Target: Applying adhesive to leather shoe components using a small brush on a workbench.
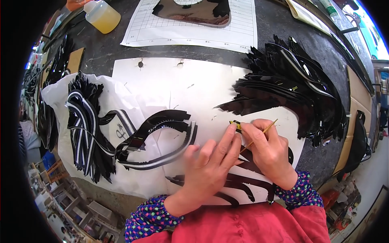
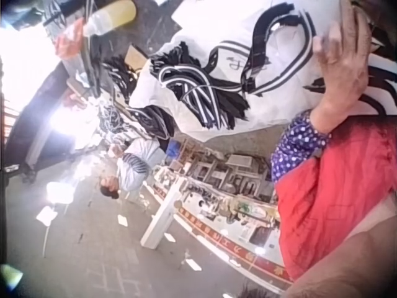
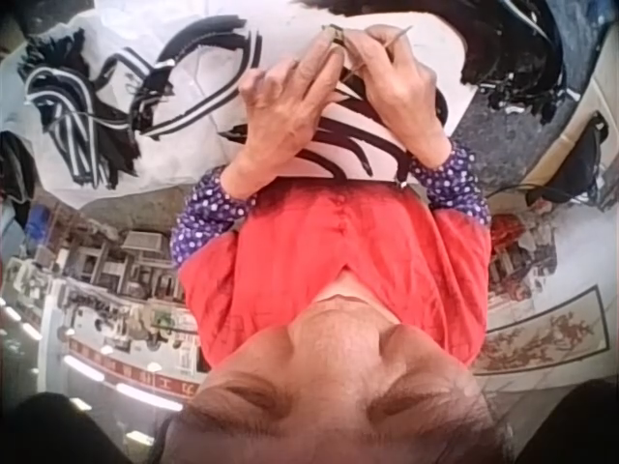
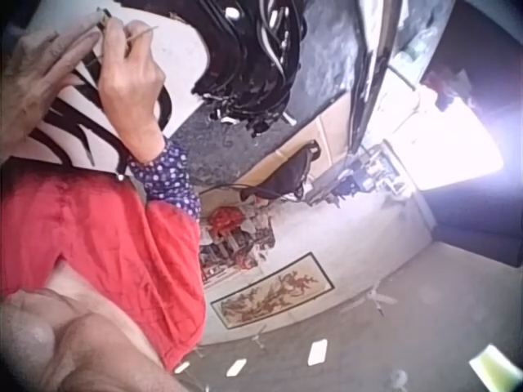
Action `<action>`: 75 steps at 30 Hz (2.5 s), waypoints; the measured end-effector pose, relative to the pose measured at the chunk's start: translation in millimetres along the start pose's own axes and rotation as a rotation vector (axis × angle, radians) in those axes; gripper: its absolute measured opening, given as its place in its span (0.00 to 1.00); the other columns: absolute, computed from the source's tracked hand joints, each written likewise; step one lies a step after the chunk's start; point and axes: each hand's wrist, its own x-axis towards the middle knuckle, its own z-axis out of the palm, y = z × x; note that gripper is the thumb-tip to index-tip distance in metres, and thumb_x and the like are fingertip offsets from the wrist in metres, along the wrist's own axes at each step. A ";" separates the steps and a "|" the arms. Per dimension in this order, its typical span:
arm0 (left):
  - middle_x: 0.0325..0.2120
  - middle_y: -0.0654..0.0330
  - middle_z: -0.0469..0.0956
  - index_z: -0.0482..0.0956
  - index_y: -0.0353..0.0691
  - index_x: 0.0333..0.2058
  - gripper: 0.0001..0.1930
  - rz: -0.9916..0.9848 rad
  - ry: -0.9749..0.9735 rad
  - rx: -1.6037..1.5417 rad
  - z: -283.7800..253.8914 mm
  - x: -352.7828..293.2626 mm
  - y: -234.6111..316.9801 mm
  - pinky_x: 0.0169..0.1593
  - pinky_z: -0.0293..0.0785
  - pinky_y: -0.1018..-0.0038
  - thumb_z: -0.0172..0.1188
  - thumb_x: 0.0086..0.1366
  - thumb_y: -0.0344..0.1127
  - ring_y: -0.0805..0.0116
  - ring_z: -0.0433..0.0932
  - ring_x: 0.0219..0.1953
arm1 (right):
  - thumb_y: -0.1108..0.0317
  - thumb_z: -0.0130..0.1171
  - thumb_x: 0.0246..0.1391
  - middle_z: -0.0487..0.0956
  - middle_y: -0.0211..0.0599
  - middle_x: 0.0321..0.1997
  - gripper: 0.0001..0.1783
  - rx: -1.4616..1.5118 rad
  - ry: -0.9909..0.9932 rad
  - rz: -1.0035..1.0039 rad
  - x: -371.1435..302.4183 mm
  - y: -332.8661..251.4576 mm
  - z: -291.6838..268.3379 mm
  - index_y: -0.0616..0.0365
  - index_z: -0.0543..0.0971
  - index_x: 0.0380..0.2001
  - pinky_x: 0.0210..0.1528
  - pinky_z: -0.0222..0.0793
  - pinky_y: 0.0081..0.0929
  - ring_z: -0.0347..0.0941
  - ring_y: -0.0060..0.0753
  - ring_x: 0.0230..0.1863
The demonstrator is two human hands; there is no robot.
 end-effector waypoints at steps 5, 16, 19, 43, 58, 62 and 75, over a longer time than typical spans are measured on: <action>0.63 0.73 0.73 0.78 0.52 0.56 0.19 0.010 0.001 0.002 -0.2 1.1 -0.6 0.49 0.60 0.68 0.52 0.72 0.50 0.71 0.65 0.46 | 0.81 0.65 0.44 0.76 0.35 0.36 0.20 -0.011 -0.002 -0.009 -0.3 0.7 0.2 0.62 0.81 0.45 0.20 0.72 0.26 0.76 0.28 0.22; 0.65 0.74 0.70 0.78 0.52 0.56 0.23 0.007 -0.030 -0.006 -1.1 1.4 0.9 0.56 0.53 0.68 0.60 0.66 0.53 0.71 0.63 0.47 | 0.78 0.66 0.46 0.76 0.36 0.37 0.19 -0.020 -0.007 -0.013 -1.5 1.3 -1.8 0.62 0.81 0.46 0.21 0.73 0.26 0.76 0.28 0.22; 0.65 0.73 0.70 0.78 0.51 0.56 0.23 0.014 -0.027 -0.014 -1.3 2.6 -0.9 0.57 0.54 0.68 0.60 0.67 0.53 0.71 0.64 0.47 | 0.78 0.66 0.48 0.76 0.36 0.37 0.19 0.011 -0.030 -0.002 -2.9 0.0 -9.5 0.62 0.81 0.46 0.23 0.74 0.27 0.76 0.31 0.23; 0.66 0.73 0.67 0.72 0.59 0.65 0.30 0.000 -0.124 -0.074 -7.5 9.4 -3.5 0.55 0.55 0.67 0.62 0.64 0.48 0.67 0.64 0.47 | 0.85 0.62 0.45 0.75 0.42 0.37 0.22 0.082 -0.031 0.027 -30.3 15.0 -27.5 0.64 0.79 0.47 0.30 0.76 0.34 0.78 0.42 0.31; 0.63 0.74 0.69 0.73 0.57 0.63 0.28 -0.003 -0.024 -0.104 -2.5 6.1 -5.1 0.55 0.57 0.65 0.63 0.64 0.47 0.70 0.66 0.50 | 0.68 0.52 0.71 0.75 0.31 0.28 0.09 0.773 -0.009 0.321 9.4 -4.4 -8.7 0.63 0.76 0.41 0.29 0.68 0.19 0.69 0.18 0.26; 0.63 0.74 0.69 0.74 0.56 0.62 0.27 -0.022 -0.015 -0.110 -0.4 4.2 -5.1 0.56 0.57 0.65 0.62 0.64 0.48 0.70 0.66 0.50 | 0.69 0.54 0.70 0.77 0.35 0.26 0.08 0.604 0.003 0.259 6.4 -0.7 7.0 0.64 0.76 0.40 0.28 0.72 0.23 0.75 0.26 0.25; 0.64 0.75 0.67 0.76 0.58 0.60 0.28 -0.053 -0.027 -0.107 1.0 3.7 -3.1 0.57 0.55 0.65 0.66 0.61 0.49 0.70 0.64 0.50 | 0.72 0.54 0.69 0.77 0.37 0.28 0.06 0.515 0.027 0.157 9.8 1.7 11.8 0.65 0.75 0.38 0.26 0.70 0.22 0.75 0.27 0.24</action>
